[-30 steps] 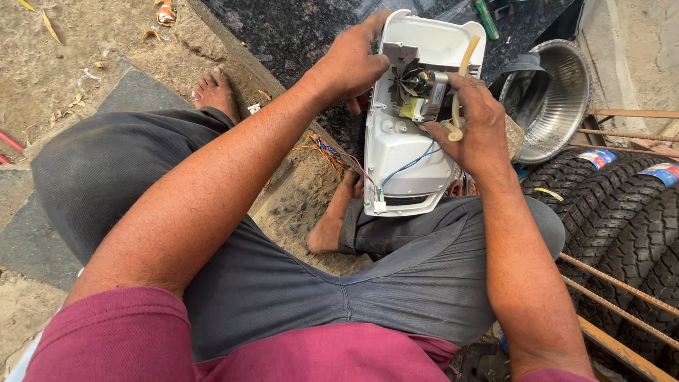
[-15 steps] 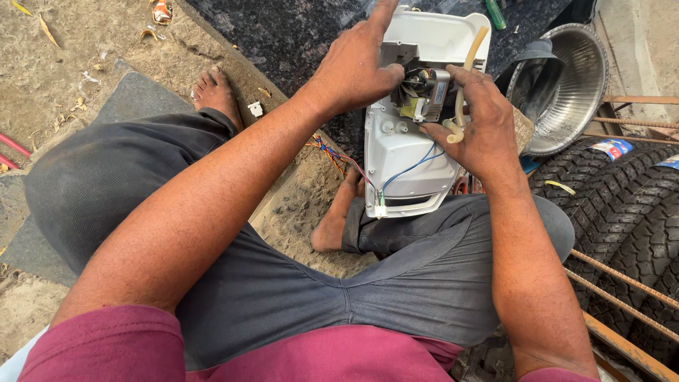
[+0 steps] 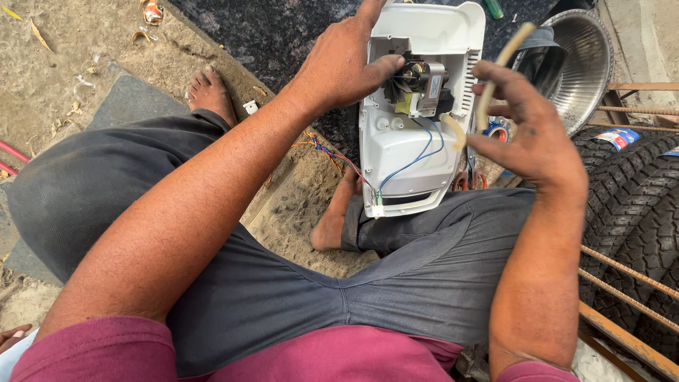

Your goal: The person sits on the ground and assembles a small white electronic device, likely a fan. They connect a yellow tube to the motor, attach wires, and secure the fan blade onto the motor shaft. The person repeatedly adjusts the components and checks the assembly.

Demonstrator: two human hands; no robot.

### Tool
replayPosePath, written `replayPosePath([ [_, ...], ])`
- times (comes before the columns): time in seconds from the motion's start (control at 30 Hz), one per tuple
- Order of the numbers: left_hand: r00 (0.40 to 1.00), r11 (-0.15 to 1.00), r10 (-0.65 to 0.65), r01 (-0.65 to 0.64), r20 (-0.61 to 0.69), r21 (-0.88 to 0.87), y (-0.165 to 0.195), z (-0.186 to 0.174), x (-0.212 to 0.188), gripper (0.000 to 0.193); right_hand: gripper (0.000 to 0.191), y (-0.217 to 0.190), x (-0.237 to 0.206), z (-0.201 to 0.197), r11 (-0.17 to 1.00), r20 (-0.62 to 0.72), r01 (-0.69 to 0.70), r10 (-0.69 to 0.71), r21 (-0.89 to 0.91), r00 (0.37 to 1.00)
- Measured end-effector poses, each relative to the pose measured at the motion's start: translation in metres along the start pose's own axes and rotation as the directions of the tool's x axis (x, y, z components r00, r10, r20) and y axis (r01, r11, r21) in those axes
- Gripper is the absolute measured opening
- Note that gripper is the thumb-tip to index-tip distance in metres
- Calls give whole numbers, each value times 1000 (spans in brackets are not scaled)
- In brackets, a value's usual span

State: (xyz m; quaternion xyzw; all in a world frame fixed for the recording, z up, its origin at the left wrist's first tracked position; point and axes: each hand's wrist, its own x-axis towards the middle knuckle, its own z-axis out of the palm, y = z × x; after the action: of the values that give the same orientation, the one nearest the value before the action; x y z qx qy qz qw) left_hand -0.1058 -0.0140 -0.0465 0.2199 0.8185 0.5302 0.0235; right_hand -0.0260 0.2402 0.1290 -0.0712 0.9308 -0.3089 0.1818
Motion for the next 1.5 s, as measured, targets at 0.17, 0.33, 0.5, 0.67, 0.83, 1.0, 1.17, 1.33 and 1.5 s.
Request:
replayPosePath([
  [0.17, 999, 999, -6, 4, 40, 41, 5, -1, -1, 105, 66, 0, -3, -1, 996, -147, 19, -6, 82, 989],
  [0.33, 999, 997, -26, 23, 36, 80, 12, -1, -3, 118, 69, -8, 3, 2, 972, -125, 150, -129, 181, 984],
  [0.5, 996, 990, -65, 56, 65, 131, 12, 1, -6, 110, 20, 0, 9, 14, 876, -266, 114, 17, 469, 964],
  [0.67, 998, 997, -37, 34, 41, 68, 9, 2, -5, 113, 18, 11, 11, 16, 876, -280, 229, -113, 425, 953],
  [0.83, 999, 999, -13, 11, 42, 36, 9, -2, -5, 108, 22, 8, 13, 21, 913, -345, 154, -16, 378, 939],
  [1.0, 998, 1000, 11, -12, 57, 9, 6, -4, -6, 109, 14, 11, 19, 28, 993, -316, 80, -48, 87, 947],
  [1.17, 998, 999, 30, -31, 61, 13, 2, 0, -6, 115, 40, 8, 21, 41, 989, -180, 40, -65, -140, 981],
  [1.33, 995, 999, -20, 17, 94, 35, 1, 1, -7, 121, 68, 0, 25, 41, 965, -169, 125, -167, -231, 971],
  [1.5, 990, 999, -41, 37, 134, 33, 1, 3, -5, 130, 81, -3, 27, 44, 971, -114, 72, -101, -230, 988],
])
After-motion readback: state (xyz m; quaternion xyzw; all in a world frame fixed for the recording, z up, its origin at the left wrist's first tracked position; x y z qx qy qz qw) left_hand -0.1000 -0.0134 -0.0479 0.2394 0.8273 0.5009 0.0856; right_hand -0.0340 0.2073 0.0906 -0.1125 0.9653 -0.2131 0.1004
